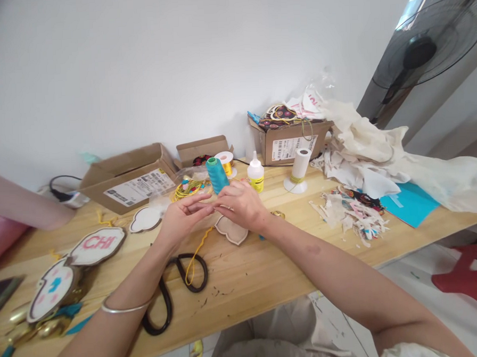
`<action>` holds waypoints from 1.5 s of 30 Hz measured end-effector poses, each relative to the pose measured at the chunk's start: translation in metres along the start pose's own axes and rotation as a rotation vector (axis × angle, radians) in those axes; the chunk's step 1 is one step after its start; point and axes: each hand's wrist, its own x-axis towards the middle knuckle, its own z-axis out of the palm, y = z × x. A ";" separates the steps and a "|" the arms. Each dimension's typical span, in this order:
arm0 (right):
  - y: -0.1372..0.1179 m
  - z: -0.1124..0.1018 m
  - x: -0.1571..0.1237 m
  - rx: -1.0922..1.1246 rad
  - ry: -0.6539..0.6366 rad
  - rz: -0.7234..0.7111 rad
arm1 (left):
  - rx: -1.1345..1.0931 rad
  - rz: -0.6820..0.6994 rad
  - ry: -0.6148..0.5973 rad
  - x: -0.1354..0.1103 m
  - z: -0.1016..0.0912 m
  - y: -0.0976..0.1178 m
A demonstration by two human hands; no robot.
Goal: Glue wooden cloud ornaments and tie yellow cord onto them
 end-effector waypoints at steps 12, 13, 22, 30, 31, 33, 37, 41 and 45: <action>0.000 0.004 -0.003 0.037 -0.013 0.030 | 0.056 -0.003 0.005 -0.001 0.000 0.003; 0.001 0.005 -0.004 0.051 0.005 0.029 | 0.051 -0.007 0.008 -0.001 0.000 0.003; 0.003 0.007 -0.005 0.039 0.038 0.015 | 0.048 -0.018 -0.023 -0.001 0.001 0.004; 0.001 0.003 -0.003 0.077 0.066 0.030 | 0.056 -0.001 -0.035 0.000 0.002 0.001; 0.001 0.003 -0.003 0.098 0.075 0.038 | 0.061 -0.010 -0.040 0.000 0.002 0.001; 0.000 0.004 -0.003 0.148 0.093 0.057 | 0.050 -0.027 -0.036 -0.001 0.002 0.001; -0.001 0.004 -0.003 0.235 0.107 0.094 | 0.000 -0.026 -0.007 -0.002 0.004 0.003; -0.002 0.004 -0.003 0.292 0.113 0.110 | -0.009 -0.018 0.004 -0.002 0.005 0.003; -0.003 0.004 -0.003 0.314 0.111 0.144 | -0.074 -0.039 0.001 -0.003 0.007 0.003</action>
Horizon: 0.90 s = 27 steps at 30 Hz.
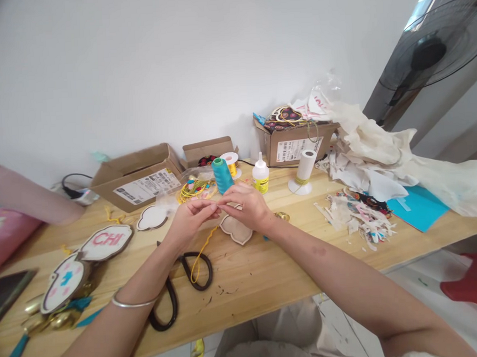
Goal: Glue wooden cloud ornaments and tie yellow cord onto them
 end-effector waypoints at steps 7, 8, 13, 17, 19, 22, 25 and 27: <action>0.001 0.001 0.001 0.056 0.015 0.053 | -0.036 0.005 -0.032 0.002 -0.002 -0.005; 0.002 0.001 0.001 0.050 0.017 0.046 | -0.051 0.003 -0.030 0.002 -0.003 -0.005; 0.004 0.001 0.000 -0.011 0.015 -0.015 | -0.115 -0.021 -0.029 0.001 -0.003 -0.004; 0.006 -0.001 0.000 -0.061 0.006 -0.090 | -0.092 -0.018 -0.043 0.000 -0.004 -0.001; 0.006 -0.003 0.000 -0.087 -0.018 -0.117 | -0.050 0.001 -0.055 -0.001 -0.004 0.001; 0.003 -0.006 0.002 -0.119 -0.066 -0.137 | 0.034 0.042 -0.078 -0.002 -0.005 0.003; 0.000 -0.007 0.002 -0.141 -0.077 -0.141 | 0.100 0.071 -0.081 -0.001 -0.007 0.003; -0.001 -0.007 0.002 -0.154 -0.076 -0.132 | 0.144 0.086 -0.074 -0.001 -0.008 0.004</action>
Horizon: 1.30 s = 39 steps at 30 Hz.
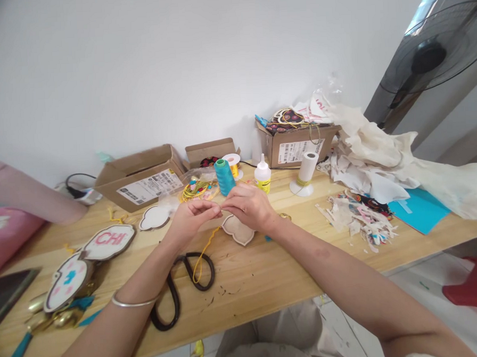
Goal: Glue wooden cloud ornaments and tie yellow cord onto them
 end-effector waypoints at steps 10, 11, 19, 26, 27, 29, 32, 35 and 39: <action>-0.005 0.002 -0.001 0.043 -0.019 0.115 | 0.194 0.091 0.034 0.000 0.000 0.001; -0.006 0.003 -0.001 0.071 -0.018 0.145 | 0.225 0.108 0.036 -0.001 0.000 0.001; -0.009 0.004 0.001 0.451 -0.126 0.560 | 0.601 0.382 0.026 -0.001 -0.001 0.001; -0.009 -0.003 0.003 0.917 -0.254 0.946 | 0.759 0.628 0.024 -0.005 0.003 0.006; -0.009 -0.005 0.003 0.957 -0.241 0.963 | 0.762 0.643 0.030 -0.006 0.003 0.007; -0.012 -0.007 0.005 0.995 -0.208 0.981 | 0.739 0.650 0.053 -0.006 0.004 0.007; -0.015 -0.010 0.008 0.982 -0.185 0.974 | 0.666 0.606 0.076 -0.005 0.004 0.006; -0.016 -0.011 0.009 0.979 -0.189 0.967 | 0.624 0.593 0.085 -0.002 0.001 0.001; -0.014 -0.010 0.008 1.011 -0.197 0.968 | 0.623 0.698 0.056 0.000 -0.003 -0.002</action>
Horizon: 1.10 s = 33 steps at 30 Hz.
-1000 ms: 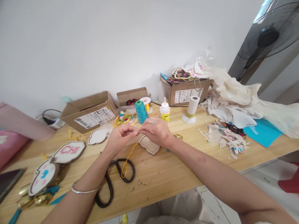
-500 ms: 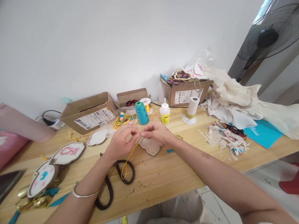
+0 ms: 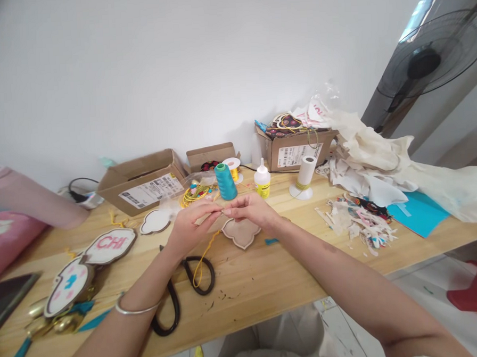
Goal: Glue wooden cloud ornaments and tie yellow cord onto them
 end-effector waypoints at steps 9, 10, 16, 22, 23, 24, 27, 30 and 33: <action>0.004 -0.001 0.001 0.005 0.022 0.011 | 0.128 0.240 0.034 0.006 -0.005 0.005; 0.005 -0.001 0.001 0.004 0.028 0.004 | 0.139 0.249 0.038 0.006 -0.005 0.005; 0.005 0.002 0.000 -0.029 0.066 -0.018 | 0.144 0.243 0.018 0.005 -0.006 0.002; 0.003 0.003 0.000 -0.147 0.072 -0.083 | 0.081 0.140 -0.005 0.002 0.001 0.002; 0.002 0.003 0.000 -0.168 0.077 -0.097 | 0.068 0.127 0.005 0.001 0.002 0.002; 0.002 0.003 0.000 -0.185 0.083 -0.108 | 0.052 0.111 0.011 0.002 0.003 0.003; 0.003 0.003 0.000 -0.230 0.095 -0.129 | -0.006 0.059 0.001 0.002 0.004 0.005; 0.005 0.001 0.001 -0.331 0.080 -0.220 | -0.066 -0.011 -0.020 0.001 0.004 0.007; 0.005 -0.002 0.002 -0.538 0.074 -0.492 | -0.124 -0.114 -0.036 0.002 0.004 0.009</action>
